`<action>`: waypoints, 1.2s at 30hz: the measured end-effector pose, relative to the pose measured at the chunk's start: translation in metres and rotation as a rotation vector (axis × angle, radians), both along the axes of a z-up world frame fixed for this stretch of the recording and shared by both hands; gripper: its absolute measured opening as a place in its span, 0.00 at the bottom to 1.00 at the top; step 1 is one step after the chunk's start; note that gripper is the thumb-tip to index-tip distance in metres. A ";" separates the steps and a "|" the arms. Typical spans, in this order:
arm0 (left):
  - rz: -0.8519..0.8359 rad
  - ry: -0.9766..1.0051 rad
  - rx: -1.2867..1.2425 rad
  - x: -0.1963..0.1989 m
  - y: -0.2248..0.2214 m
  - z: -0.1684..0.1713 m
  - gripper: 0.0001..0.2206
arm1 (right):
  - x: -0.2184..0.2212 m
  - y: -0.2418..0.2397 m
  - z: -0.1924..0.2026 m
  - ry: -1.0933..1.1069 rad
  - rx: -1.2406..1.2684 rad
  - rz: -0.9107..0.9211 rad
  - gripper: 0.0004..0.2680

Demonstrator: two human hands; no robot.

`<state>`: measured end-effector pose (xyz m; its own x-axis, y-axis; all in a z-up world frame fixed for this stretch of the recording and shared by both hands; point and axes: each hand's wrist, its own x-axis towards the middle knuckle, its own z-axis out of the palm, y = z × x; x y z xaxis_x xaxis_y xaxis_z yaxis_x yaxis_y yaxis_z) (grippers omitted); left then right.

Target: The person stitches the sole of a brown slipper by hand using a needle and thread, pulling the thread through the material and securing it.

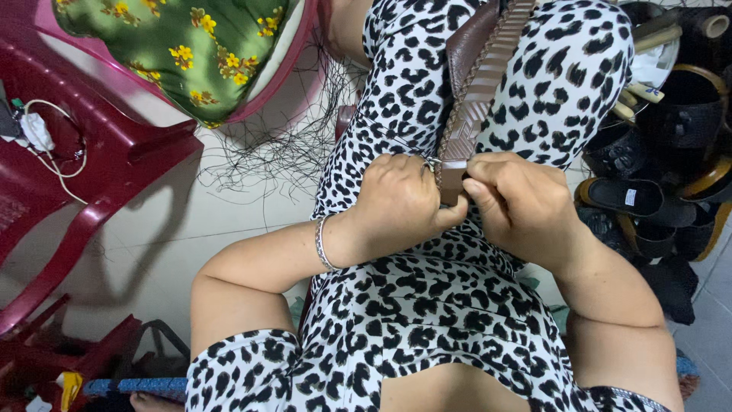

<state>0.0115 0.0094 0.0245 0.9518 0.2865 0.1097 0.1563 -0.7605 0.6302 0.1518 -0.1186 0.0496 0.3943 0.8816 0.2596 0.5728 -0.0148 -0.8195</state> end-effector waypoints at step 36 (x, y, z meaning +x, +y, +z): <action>-0.166 -0.092 -1.464 -0.044 0.030 0.030 0.05 | -0.025 -0.059 -0.042 0.657 -0.082 -0.233 0.20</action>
<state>-0.0323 0.0395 0.0549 0.9899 0.0842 -0.1141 0.0505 0.5427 0.8384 0.1271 -0.1776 0.0077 0.6275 0.7617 -0.1612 -0.0666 -0.1538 -0.9859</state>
